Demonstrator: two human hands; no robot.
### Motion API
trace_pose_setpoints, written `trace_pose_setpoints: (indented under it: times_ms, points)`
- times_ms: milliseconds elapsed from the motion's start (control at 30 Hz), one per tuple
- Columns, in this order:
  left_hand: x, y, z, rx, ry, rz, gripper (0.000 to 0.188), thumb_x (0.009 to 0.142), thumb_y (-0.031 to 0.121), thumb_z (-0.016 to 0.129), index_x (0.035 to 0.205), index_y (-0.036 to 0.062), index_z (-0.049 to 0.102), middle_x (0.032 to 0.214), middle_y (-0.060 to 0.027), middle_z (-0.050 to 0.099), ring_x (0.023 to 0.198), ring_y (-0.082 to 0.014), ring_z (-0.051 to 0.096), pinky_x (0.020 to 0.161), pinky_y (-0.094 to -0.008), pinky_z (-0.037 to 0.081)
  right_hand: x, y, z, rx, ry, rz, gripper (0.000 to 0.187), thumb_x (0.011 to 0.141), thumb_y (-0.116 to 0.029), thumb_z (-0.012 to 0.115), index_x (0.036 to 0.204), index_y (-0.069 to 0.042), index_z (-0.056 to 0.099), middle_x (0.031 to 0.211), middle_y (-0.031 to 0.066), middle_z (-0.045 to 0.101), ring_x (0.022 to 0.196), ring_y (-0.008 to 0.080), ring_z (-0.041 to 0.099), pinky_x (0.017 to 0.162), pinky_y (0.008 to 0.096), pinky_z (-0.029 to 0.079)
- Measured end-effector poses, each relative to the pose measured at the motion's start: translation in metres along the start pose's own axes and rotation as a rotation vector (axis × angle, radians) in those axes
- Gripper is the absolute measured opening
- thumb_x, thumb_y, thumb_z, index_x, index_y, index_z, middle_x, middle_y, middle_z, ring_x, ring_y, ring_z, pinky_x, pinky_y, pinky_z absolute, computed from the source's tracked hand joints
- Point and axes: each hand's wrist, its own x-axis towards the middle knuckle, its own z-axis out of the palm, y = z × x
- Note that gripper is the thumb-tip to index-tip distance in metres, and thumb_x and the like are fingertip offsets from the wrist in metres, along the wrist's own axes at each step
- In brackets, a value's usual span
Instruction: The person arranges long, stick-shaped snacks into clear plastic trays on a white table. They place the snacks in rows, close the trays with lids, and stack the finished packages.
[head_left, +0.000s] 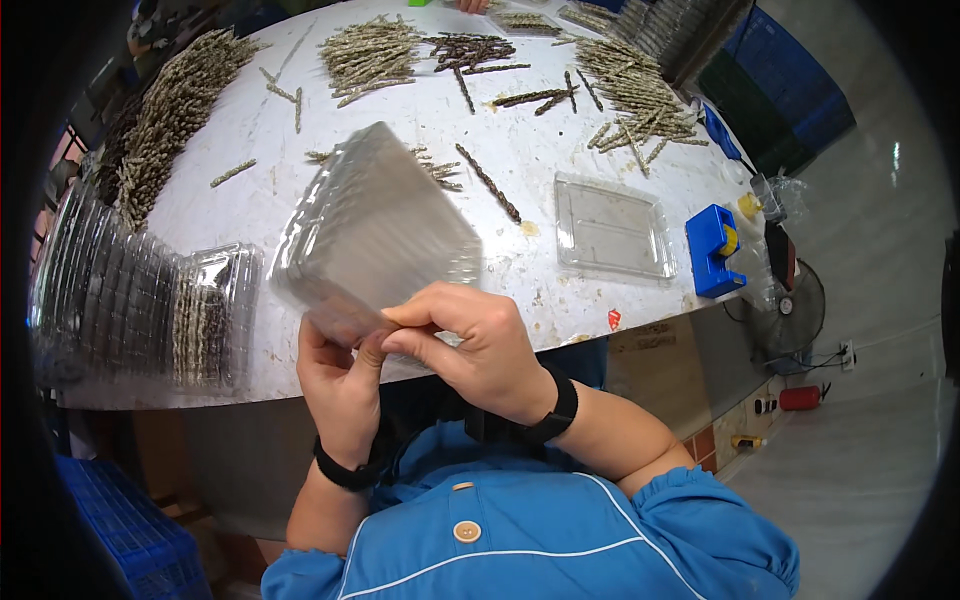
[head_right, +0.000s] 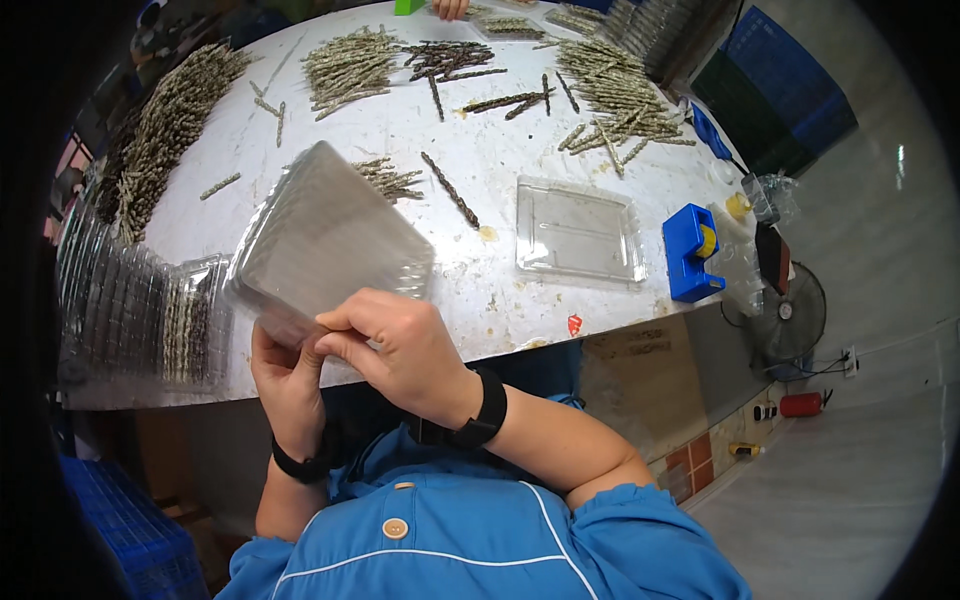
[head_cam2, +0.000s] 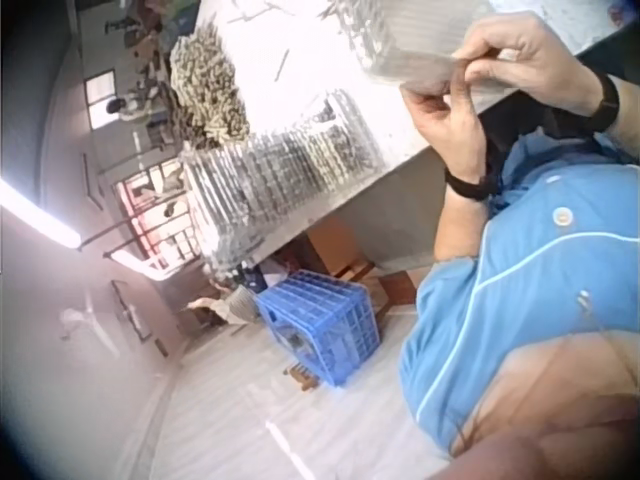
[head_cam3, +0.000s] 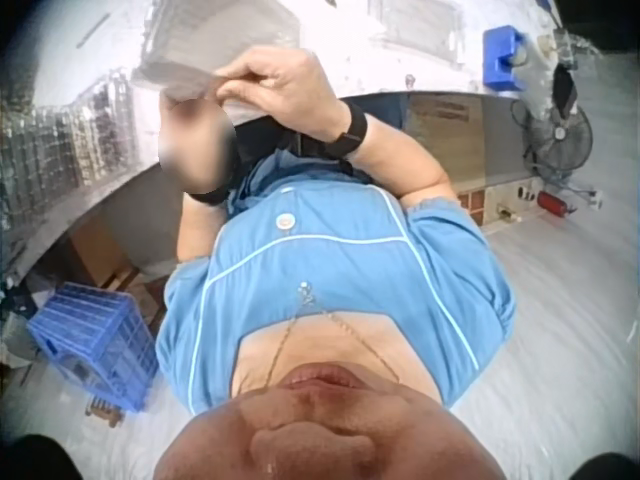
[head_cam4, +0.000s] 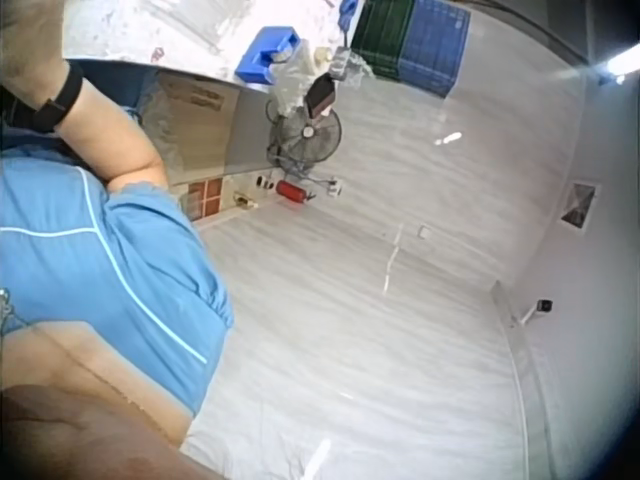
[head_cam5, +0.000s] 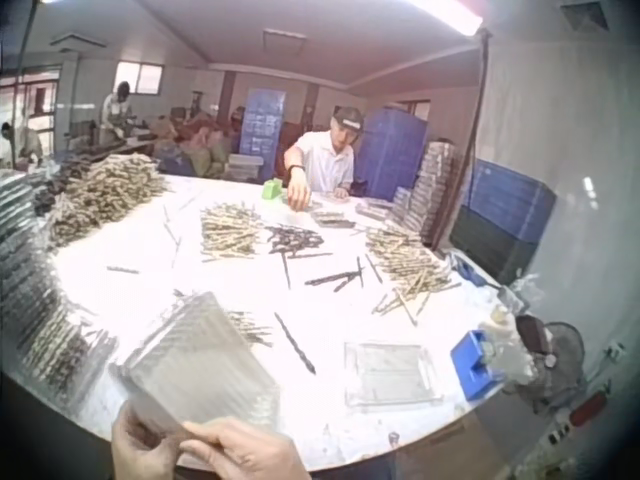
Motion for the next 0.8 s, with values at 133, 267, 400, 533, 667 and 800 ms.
trace_pose_setpoints:
  times_ms: [133, 267, 400, 533, 667, 800]
  points:
    - [-0.001, 0.009, 0.003, 0.056, -0.029, 0.060, 0.029, 0.084, 0.002, 0.075, 0.106, 0.0033, 0.057, 0.097, -0.0034, 0.064, 0.087, -0.0089, 0.059, 0.080, -0.0229, 0.046, -0.003, -0.004, -0.006, 0.010, 0.046, 0.030, 0.015, 0.082, 0.002, 0.072, 0.097, 0.002, 0.070, 0.083, 0.0114, 0.069, 0.074, 0.0143, 0.066, 0.065, 0.0257, 0.052]
    - [0.002, 0.012, 0.002, 0.106, 0.021, 0.087, 0.029, 0.083, 0.001, 0.075, 0.107, 0.0030, 0.058, 0.097, -0.0029, 0.065, 0.086, -0.0086, 0.059, 0.080, -0.0233, 0.046, -0.003, -0.011, -0.016, -0.022, 0.179, -0.050, 0.010, 0.082, 0.002, 0.072, 0.092, 0.001, 0.070, 0.082, 0.0097, 0.069, 0.073, 0.0142, 0.065, 0.066, 0.0249, 0.051]
    - [0.023, 0.024, -0.031, 0.178, 0.175, 0.095, 0.028, 0.085, 0.005, 0.075, 0.106, 0.0034, 0.058, 0.097, -0.0015, 0.064, 0.089, -0.0087, 0.058, 0.082, -0.0248, 0.046, 0.006, -0.021, -0.069, -0.099, 0.464, -0.076, 0.005, 0.084, 0.000, 0.071, 0.090, 0.001, 0.070, 0.080, 0.0072, 0.069, 0.072, 0.0130, 0.062, 0.067, 0.0242, 0.049]
    - [0.009, 0.032, -0.030, 0.076, 0.083, 0.109, 0.039, 0.084, 0.011, 0.077, 0.115, 0.0014, 0.056, 0.104, -0.0023, 0.063, 0.096, -0.0110, 0.057, 0.091, -0.0266, 0.043, 0.029, -0.018, -0.102, -0.441, 0.371, -0.163, 0.006, 0.084, -0.001, 0.071, 0.088, 0.001, 0.067, 0.078, 0.0079, 0.065, 0.067, 0.0146, 0.061, 0.062, 0.0249, 0.048]
    - [-0.002, 0.024, -0.027, -0.097, 0.036, 0.000, 0.043, 0.082, 0.016, 0.079, 0.115, 0.0026, 0.054, 0.102, -0.0022, 0.062, 0.091, -0.0102, 0.056, 0.086, -0.0259, 0.044, 0.027, -0.018, -0.098, -0.665, 0.293, -0.224, 0.009, 0.080, 0.001, 0.071, 0.086, -0.002, 0.065, 0.074, 0.0099, 0.061, 0.063, 0.0219, 0.060, 0.057, 0.0304, 0.047]
    - [-0.007, 0.022, -0.042, -0.232, 0.084, -0.153, 0.038, 0.081, 0.016, 0.081, 0.105, 0.0048, 0.054, 0.094, -0.0010, 0.062, 0.083, -0.0092, 0.056, 0.077, -0.0237, 0.046, 0.010, -0.017, -0.087, -0.736, 0.168, -0.217, 0.011, 0.079, -0.001, 0.071, 0.086, -0.004, 0.064, 0.076, 0.0098, 0.062, 0.064, 0.0273, 0.061, 0.056, 0.0343, 0.048]
